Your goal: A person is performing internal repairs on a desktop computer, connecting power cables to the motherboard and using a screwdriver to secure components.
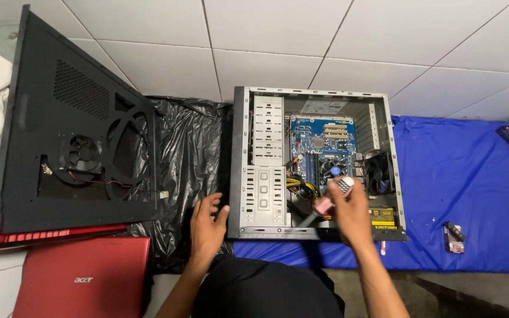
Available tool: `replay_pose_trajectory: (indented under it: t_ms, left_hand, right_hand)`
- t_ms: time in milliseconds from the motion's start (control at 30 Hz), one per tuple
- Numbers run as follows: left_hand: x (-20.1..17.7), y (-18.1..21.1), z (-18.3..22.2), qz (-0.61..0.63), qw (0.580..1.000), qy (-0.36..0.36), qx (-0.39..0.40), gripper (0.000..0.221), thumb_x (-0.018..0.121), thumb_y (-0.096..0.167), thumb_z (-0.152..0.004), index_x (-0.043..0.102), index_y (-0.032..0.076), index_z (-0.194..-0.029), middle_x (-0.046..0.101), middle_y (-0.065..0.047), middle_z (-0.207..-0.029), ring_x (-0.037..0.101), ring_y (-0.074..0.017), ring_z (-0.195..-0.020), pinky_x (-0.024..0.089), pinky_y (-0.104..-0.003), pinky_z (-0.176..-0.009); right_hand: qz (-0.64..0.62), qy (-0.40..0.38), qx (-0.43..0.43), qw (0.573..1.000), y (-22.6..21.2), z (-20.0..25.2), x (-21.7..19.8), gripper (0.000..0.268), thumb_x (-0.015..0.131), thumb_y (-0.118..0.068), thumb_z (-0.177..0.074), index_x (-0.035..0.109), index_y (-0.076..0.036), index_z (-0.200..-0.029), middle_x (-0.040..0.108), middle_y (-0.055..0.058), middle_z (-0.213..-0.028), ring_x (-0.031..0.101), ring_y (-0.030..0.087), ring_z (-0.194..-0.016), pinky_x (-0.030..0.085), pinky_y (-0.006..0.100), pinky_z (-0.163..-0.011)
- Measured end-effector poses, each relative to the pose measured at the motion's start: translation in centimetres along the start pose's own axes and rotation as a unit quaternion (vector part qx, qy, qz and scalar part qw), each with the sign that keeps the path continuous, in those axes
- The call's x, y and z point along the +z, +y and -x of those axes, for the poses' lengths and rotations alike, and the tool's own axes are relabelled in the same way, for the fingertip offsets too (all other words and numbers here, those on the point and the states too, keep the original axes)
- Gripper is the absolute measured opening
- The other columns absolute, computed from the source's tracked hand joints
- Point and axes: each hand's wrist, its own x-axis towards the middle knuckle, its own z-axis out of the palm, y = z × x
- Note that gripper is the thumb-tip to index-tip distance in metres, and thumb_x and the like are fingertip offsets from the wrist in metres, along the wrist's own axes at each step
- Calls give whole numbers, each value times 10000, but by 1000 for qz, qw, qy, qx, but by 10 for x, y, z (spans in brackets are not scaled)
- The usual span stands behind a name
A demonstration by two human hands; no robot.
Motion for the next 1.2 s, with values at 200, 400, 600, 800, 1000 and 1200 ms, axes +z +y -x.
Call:
replay_pose_trajectory:
  t_ms: [200, 400, 600, 800, 1000, 1200]
  left_hand:
    - [8, 19, 11, -9, 996, 21, 81, 371, 720, 87, -832, 683, 136, -1198, 673, -31, -1044, 626, -184, -836, 549, -317, -706]
    - [16, 20, 24, 28, 971, -112, 209, 150, 649, 50, -873, 738, 32, -992, 759, -93, -933, 700, -187, -729, 596, -295, -646]
    - [32, -36, 61, 10, 903, -410, 127, 114, 703, 110, -880, 779, 87, -962, 786, -52, -781, 588, -120, -502, 482, -249, -496]
    - [52, -97, 69, -87, 927, -364, 25, 237, 668, 207, -865, 795, 193, -1065, 816, 31, -998, 762, -166, -826, 590, -293, -789]
    - [68, -105, 73, -114, 914, -381, 76, 221, 681, 229, -856, 775, 160, -1045, 789, 22, -1024, 729, -222, -909, 565, -339, -834]
    - [45, 14, 82, 20, 934, -294, 202, 137, 685, 192, -881, 748, 70, -873, 740, -26, -769, 628, -179, -600, 533, -304, -607]
  right_hand:
    - [32, 21, -194, 980, -15, 4, 23, 294, 667, -109, -973, 503, -41, -1207, 715, 89, -815, 728, 168, -672, 595, 286, -548]
    - [-65, 11, -172, 983, -12, 14, -6, 261, 564, -26, -1017, 443, -40, -1247, 703, 153, -891, 753, 233, -737, 647, 320, -644]
    - [-70, 86, -168, 980, 18, 43, -42, 213, 501, -23, -1072, 427, -11, -1271, 682, 144, -1061, 741, 229, -844, 509, 223, -598]
    - [-175, 158, -36, 971, 63, 79, -67, 266, 420, -129, -1126, 371, 16, -1343, 596, 245, -1057, 689, 373, -861, 610, 448, -778]
    - [-169, 189, 23, 967, 98, 103, -79, 246, 451, -177, -1152, 443, 21, -1297, 604, 180, -946, 628, 262, -730, 552, 372, -687]
    - [-233, 178, 13, 956, 99, 99, -92, 236, 475, -89, -1095, 452, -11, -1316, 533, 146, -862, 588, 258, -691, 542, 376, -666]
